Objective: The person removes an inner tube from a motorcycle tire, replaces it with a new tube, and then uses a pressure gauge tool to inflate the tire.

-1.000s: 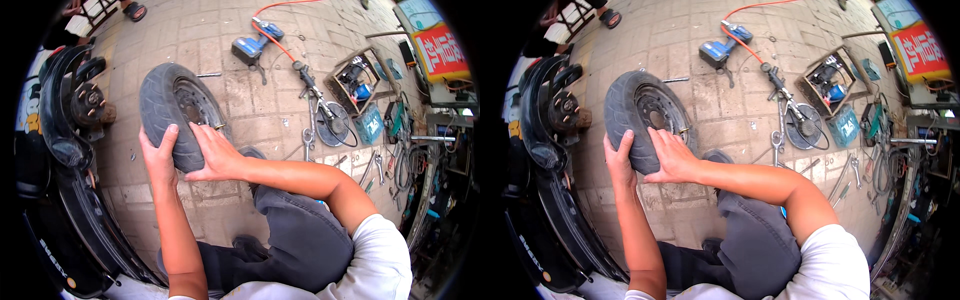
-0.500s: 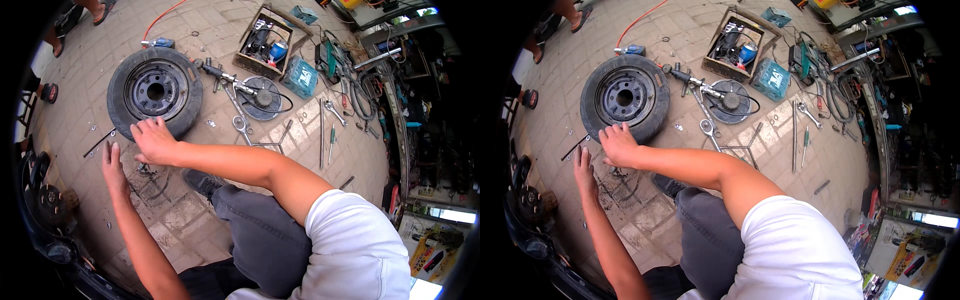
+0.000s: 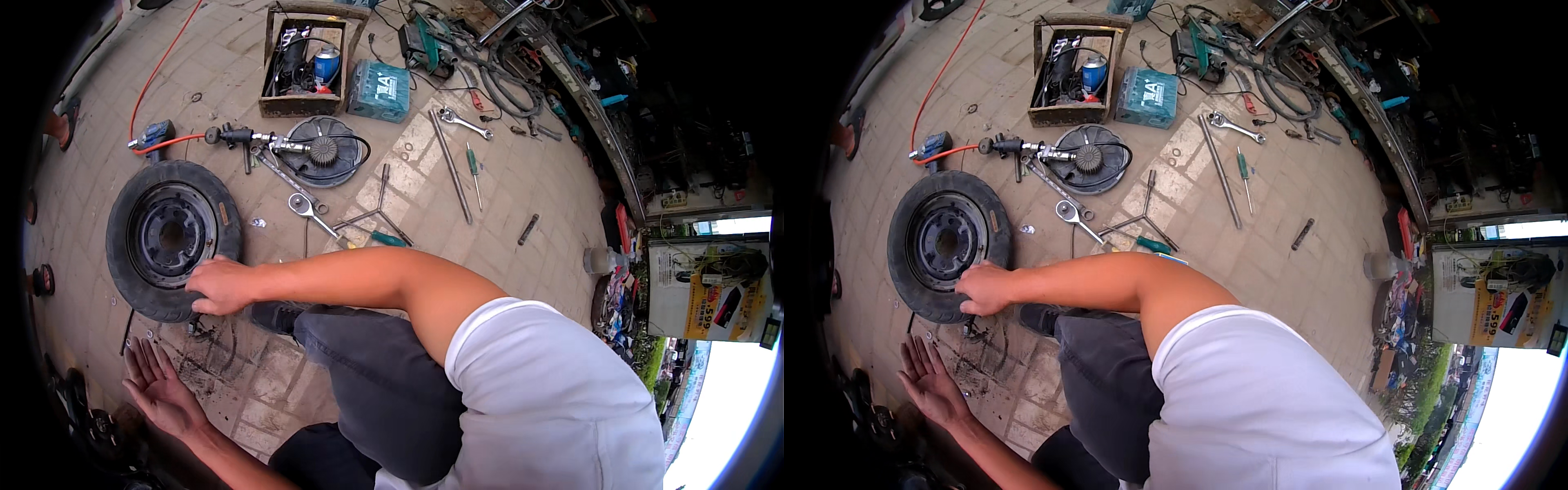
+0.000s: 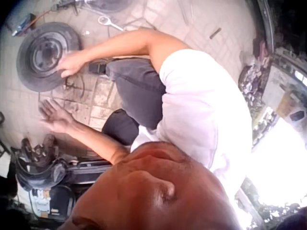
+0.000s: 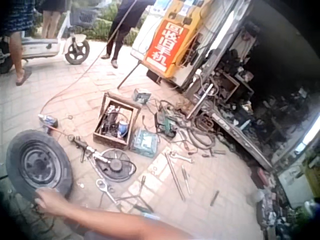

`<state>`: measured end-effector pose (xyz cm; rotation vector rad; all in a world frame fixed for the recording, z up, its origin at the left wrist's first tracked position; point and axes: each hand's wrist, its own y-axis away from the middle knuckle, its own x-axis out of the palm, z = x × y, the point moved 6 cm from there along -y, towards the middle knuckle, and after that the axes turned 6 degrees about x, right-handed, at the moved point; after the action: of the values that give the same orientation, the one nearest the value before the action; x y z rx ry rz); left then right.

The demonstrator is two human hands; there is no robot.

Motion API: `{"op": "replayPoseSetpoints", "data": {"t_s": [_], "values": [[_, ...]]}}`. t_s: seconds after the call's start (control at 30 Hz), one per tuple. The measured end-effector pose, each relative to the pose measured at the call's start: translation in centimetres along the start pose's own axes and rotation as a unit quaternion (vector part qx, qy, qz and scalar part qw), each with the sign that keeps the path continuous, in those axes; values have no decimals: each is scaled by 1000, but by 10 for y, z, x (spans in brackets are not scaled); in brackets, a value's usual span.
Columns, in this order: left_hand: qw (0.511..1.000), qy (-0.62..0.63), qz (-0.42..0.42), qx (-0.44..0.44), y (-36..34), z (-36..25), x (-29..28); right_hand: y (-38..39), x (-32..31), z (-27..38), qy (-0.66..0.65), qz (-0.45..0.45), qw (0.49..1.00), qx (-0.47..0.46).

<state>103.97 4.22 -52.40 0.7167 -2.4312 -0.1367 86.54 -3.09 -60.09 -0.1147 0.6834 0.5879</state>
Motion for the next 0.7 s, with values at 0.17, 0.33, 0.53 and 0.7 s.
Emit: {"op": "replayPoseSetpoints", "data": {"t_s": [0.17,0.33,0.53,0.7], "values": [[992,-90,17,-86,30,80,0,96,-56,73,-83,33,994,-55],[951,-244,166,91,43,111,93,197,-78,52,-12,29,999,-8],[865,-351,323,158,88,130,127,326,-135,-5,-29,41,990,132],[826,-441,325,131,120,137,130,494,-206,-170,37,-40,944,324]]}}
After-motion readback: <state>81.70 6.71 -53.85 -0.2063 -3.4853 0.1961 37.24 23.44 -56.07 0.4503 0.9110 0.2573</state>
